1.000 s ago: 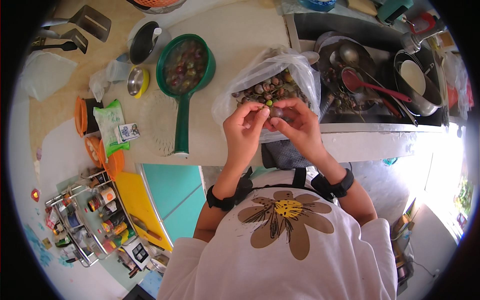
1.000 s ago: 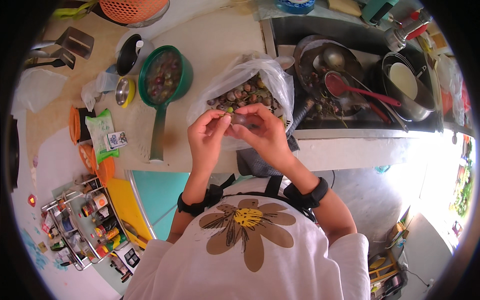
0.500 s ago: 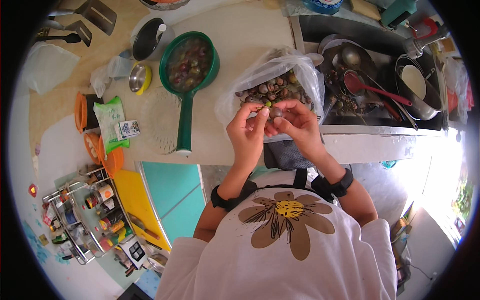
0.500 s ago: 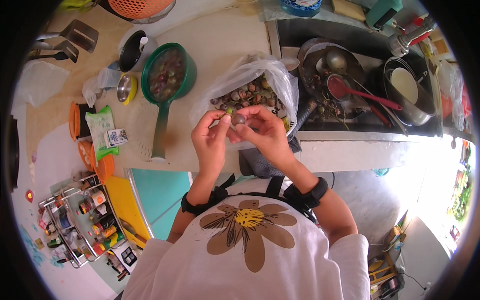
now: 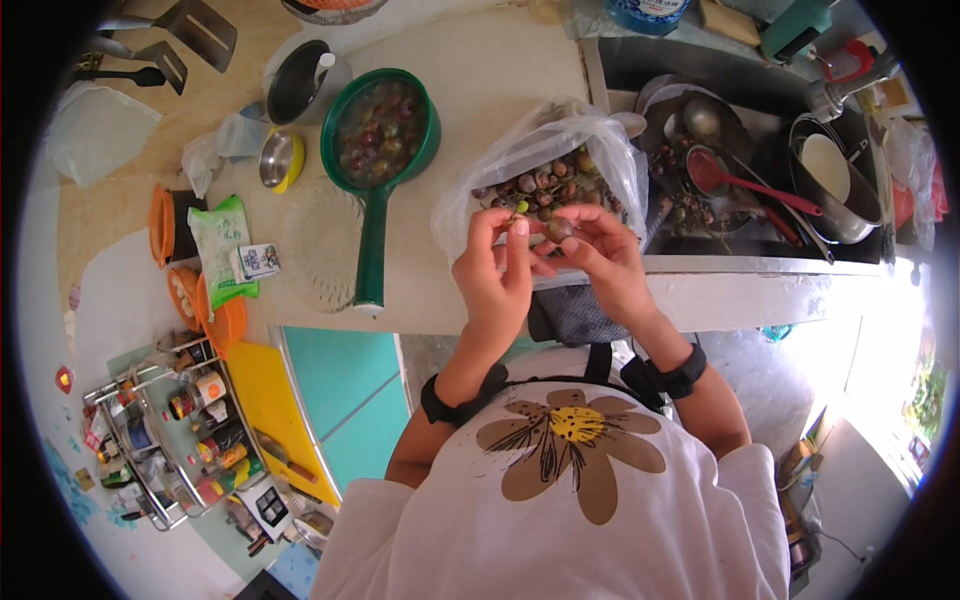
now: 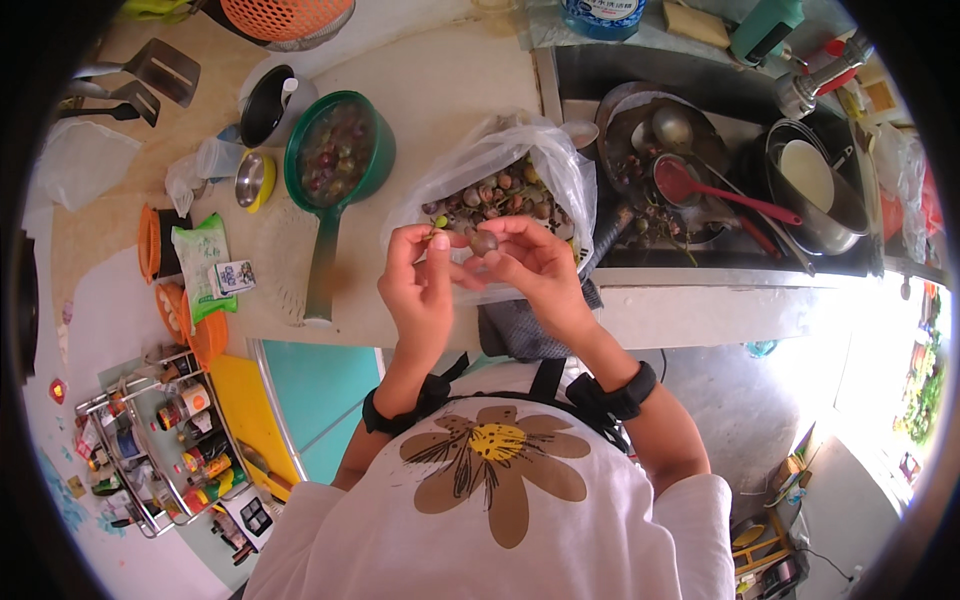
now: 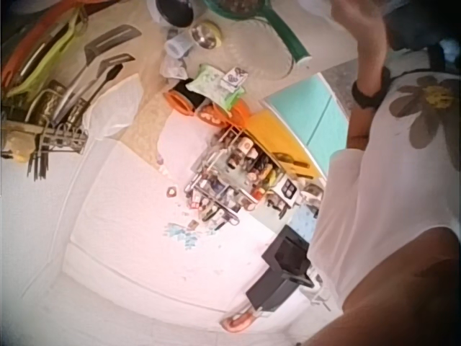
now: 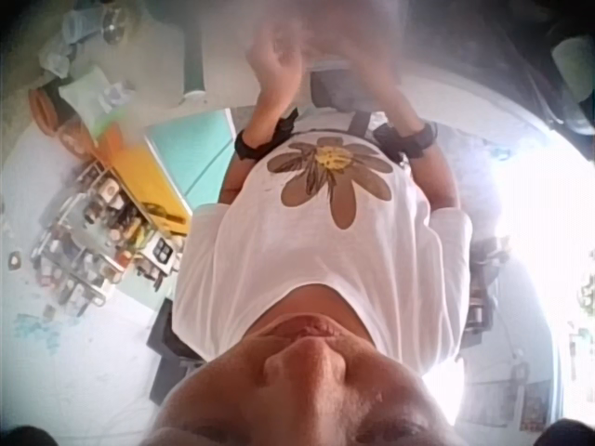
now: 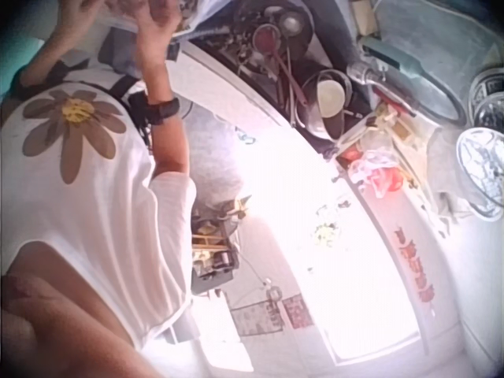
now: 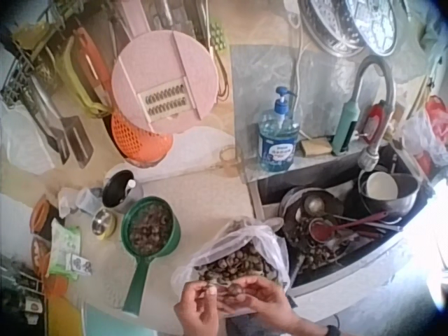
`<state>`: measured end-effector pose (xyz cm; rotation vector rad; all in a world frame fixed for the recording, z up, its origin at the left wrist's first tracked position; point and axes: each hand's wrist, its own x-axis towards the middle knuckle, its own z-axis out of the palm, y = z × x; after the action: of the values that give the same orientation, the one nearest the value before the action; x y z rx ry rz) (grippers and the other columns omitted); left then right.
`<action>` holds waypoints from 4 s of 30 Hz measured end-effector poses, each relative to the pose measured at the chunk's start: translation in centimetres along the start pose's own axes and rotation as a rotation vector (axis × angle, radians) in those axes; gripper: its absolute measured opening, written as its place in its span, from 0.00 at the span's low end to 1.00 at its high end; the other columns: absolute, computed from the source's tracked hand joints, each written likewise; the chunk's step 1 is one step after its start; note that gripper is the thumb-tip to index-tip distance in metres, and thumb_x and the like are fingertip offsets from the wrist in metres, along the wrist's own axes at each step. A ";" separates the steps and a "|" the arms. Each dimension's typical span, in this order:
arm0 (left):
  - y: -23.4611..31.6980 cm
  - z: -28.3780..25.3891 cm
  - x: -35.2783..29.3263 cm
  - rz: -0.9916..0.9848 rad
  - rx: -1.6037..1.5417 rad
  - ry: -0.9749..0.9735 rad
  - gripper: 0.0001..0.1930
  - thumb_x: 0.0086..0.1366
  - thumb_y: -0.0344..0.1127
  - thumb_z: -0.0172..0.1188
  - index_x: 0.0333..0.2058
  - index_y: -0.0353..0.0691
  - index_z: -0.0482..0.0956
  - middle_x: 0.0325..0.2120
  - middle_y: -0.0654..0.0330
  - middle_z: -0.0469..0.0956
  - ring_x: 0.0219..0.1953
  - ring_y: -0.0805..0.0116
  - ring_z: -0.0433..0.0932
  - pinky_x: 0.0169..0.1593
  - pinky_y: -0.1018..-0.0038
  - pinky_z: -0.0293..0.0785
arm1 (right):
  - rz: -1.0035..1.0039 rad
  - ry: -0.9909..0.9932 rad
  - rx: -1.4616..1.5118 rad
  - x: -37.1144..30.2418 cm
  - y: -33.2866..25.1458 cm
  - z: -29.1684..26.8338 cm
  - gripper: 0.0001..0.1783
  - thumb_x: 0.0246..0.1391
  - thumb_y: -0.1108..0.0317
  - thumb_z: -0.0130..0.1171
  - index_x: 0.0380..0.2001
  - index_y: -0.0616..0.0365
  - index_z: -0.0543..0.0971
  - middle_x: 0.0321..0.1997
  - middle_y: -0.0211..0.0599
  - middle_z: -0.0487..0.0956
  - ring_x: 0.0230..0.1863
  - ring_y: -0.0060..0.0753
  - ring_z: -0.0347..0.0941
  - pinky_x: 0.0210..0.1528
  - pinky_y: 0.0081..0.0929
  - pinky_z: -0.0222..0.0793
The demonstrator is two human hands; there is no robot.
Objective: The person rinses a green bowl of grapes under a running faucet, then picks individual grapes and stems from a plastic bag to inspect them by hand before washing a ladle and other dishes with a cloth in the sink.
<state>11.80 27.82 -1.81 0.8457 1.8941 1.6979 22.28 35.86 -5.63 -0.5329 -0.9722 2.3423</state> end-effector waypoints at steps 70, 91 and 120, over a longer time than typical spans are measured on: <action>-6.1 3.5 10.2 -0.181 -0.325 0.004 0.13 0.46 0.18 0.48 0.33 0.34 0.66 0.23 0.57 0.73 0.20 0.69 0.76 0.21 0.77 0.70 | -0.367 -0.071 -1.238 -4.7 -4.8 -1.9 0.20 0.43 0.79 0.55 0.44 0.60 0.72 0.42 0.44 0.74 0.41 0.42 0.71 0.42 0.27 0.68; -3.5 3.8 15.9 0.380 1.046 0.451 0.21 0.49 0.27 0.58 0.43 0.30 0.67 0.37 0.49 0.70 0.43 0.58 0.68 0.46 0.68 0.65 | -0.494 0.341 -1.479 -4.6 -26.5 -28.7 0.16 0.50 0.73 0.53 0.43 0.62 0.71 0.37 0.44 0.76 0.37 0.38 0.74 0.37 0.25 0.69; -6.3 15.3 9.2 0.454 1.248 -0.247 0.12 0.48 0.22 0.52 0.35 0.33 0.75 0.32 0.53 0.73 0.40 0.55 0.70 0.49 0.66 0.63 | -0.176 0.232 -1.306 10.1 -23.8 -36.2 0.11 0.47 0.70 0.51 0.34 0.61 0.77 0.32 0.42 0.77 0.30 0.42 0.74 0.34 0.35 0.71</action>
<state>15.06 44.82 -9.56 1.9042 2.6046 0.3146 41.84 75.03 -13.60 -1.0709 -2.2235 1.1737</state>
